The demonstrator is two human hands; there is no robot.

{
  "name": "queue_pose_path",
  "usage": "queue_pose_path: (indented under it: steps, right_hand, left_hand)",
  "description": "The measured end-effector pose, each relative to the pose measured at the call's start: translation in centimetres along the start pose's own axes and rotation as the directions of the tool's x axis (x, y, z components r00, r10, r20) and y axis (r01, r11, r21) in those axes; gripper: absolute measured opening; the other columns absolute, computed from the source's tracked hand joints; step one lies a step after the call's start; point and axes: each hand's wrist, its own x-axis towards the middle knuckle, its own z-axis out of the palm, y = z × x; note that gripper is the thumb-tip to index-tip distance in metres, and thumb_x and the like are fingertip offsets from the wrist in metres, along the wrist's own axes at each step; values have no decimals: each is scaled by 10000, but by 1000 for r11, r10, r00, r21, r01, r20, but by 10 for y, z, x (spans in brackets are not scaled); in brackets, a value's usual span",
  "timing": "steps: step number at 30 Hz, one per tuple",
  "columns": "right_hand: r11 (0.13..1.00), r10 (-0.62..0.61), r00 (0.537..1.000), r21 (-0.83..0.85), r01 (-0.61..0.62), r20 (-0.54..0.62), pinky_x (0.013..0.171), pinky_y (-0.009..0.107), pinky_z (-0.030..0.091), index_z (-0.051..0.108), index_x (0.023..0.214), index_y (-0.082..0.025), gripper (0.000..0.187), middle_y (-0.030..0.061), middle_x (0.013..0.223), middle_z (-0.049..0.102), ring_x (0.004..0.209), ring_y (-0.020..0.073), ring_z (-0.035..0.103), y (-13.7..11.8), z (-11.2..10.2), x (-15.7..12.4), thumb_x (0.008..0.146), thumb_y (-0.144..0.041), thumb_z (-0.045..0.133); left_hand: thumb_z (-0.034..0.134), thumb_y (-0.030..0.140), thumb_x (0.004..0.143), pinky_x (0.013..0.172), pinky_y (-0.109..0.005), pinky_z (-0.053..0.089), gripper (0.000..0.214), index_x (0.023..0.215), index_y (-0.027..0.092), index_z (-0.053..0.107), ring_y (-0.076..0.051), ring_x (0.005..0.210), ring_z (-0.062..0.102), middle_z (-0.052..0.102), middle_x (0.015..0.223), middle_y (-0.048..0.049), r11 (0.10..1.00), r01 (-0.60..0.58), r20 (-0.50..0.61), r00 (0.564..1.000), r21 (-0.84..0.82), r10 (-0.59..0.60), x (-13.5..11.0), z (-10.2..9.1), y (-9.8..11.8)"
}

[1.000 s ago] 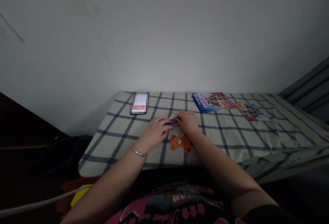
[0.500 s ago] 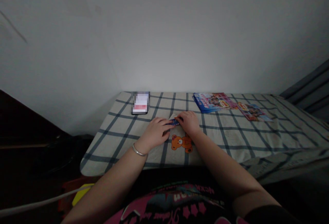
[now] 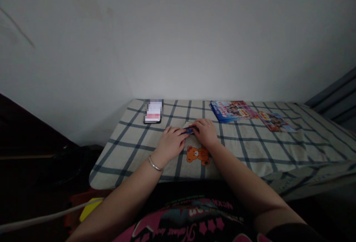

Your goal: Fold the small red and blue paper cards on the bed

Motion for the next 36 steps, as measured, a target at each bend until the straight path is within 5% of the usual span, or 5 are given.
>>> queue_pose_path:
  steps: [4, 10, 18, 36]
  right_hand:
    - [997, -69, 996, -48, 66, -54, 983, 397, 339, 694, 1040, -253, 170, 52, 1164, 651, 1088, 245, 506, 0, -3, -4, 893, -263, 607]
    - [975, -213, 976, -52, 216, 49, 899, 368, 391, 709, 931, -242, 111, 40, 968, 703, 968, 224, 552, 1, -2, -4, 890, -227, 607]
    - [954, -301, 953, -5, 301, 45, 900, 361, 396, 718, 972, -244, 140, 41, 998, 704, 972, 214, 562, 1, -3, -6, 885, -226, 610]
    - [972, -233, 972, 10, 233, 26, 909, 375, 406, 763, 938, -288, 154, 36, 1021, 705, 985, 221, 579, 6, -4, -8, 853, -266, 637]
  left_hand:
    - [501, 191, 893, 1071, -493, 316, 335, 1189, 275, 633, -238, 1148, 529, 650, 1239, -13, 999, 44, 0, 999, 16, -44, 0, 0, 1]
    - [505, 205, 892, 1056, -476, 342, 326, 1177, 280, 645, -235, 1155, 529, 650, 1243, -15, 997, 73, 6, 997, 11, -73, 0, 0, 0]
    - [505, 196, 893, 1048, -461, 362, 324, 1175, 268, 647, -234, 1153, 531, 647, 1253, -9, 998, 64, 9, 998, 15, -64, 0, -1, -1]
    - [518, 201, 882, 1034, -457, 388, 329, 1181, 250, 645, -244, 1169, 518, 642, 1260, -12, 997, 72, 25, 997, -8, -72, 1, 1, -2]
